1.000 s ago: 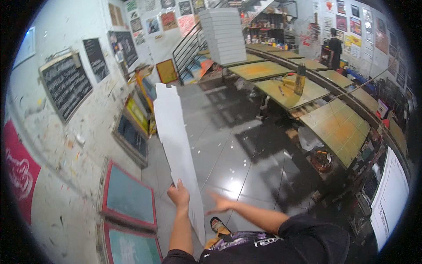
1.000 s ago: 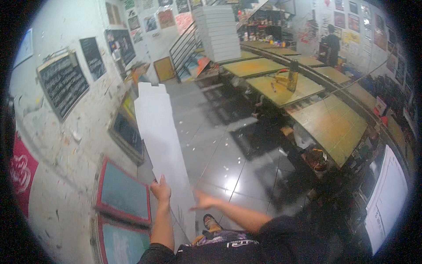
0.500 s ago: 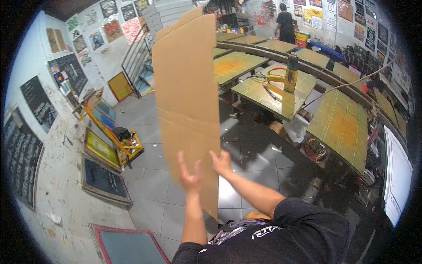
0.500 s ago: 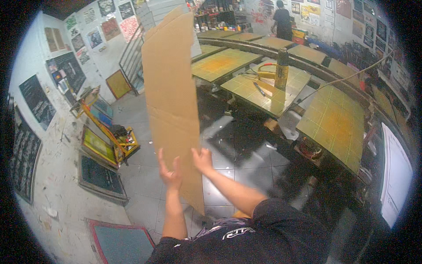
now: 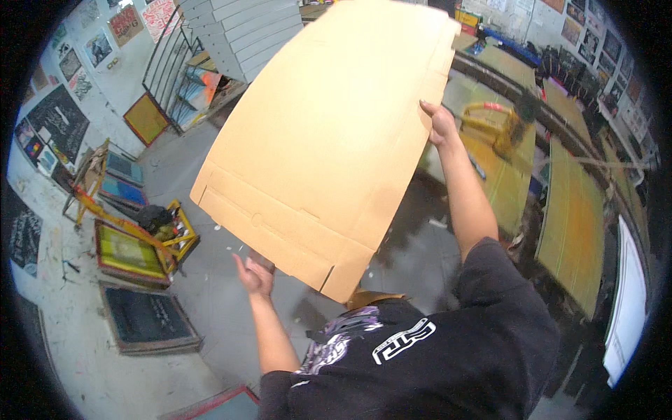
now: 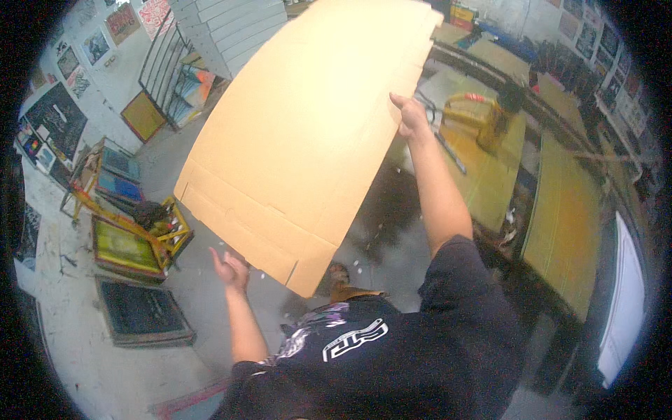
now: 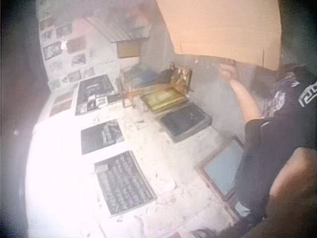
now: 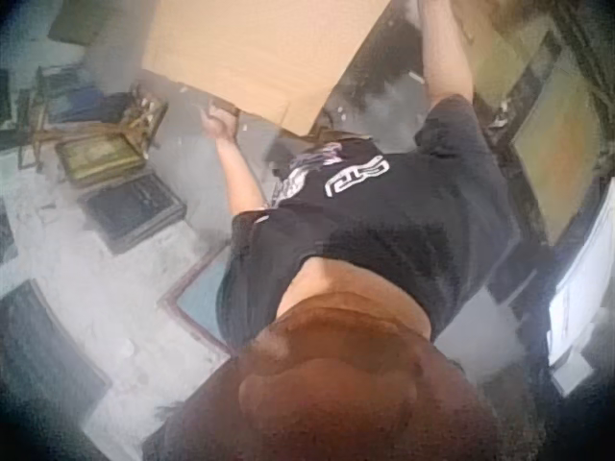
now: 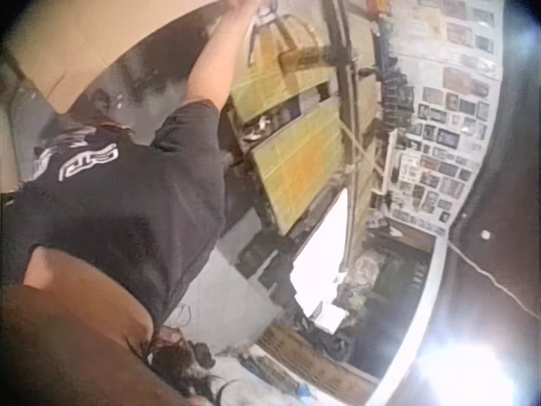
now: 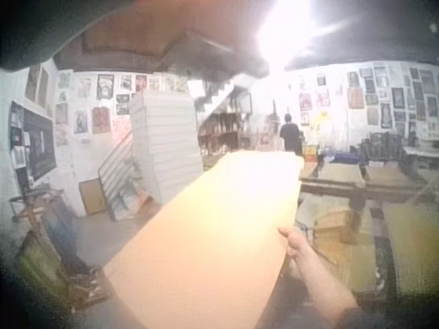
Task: The person assembles flat-packed cardboard boxes by folding and interlocking the flaps, then stacks the finished boxes. The person repeats this process for multiple boxes, handling each one individually and placing the completed units into a growing stack.
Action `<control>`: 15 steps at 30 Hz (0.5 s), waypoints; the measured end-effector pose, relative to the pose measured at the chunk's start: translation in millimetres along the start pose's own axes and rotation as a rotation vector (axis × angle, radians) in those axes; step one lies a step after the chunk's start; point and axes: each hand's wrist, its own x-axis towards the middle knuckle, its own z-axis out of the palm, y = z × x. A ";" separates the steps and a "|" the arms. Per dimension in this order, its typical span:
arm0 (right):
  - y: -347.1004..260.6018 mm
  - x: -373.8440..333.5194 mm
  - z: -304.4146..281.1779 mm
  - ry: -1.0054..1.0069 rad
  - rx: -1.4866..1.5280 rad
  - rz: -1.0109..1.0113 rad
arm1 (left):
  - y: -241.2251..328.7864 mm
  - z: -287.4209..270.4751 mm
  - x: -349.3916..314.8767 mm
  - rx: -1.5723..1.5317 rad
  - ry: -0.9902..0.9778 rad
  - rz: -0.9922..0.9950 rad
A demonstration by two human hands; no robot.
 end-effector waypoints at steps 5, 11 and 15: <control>14.7 113.2 -47.4 0.175 -0.196 0.088 | 23.1 80.3 122.9 -0.021 -0.354 -0.028; 29.8 139.7 -80.9 0.386 -0.567 0.242 | 8.3 67.8 201.2 -0.214 -0.623 -0.231; 17.4 95.2 -19.2 0.634 -1.120 -0.019 | 7.1 108.7 201.9 -0.026 -0.390 -0.286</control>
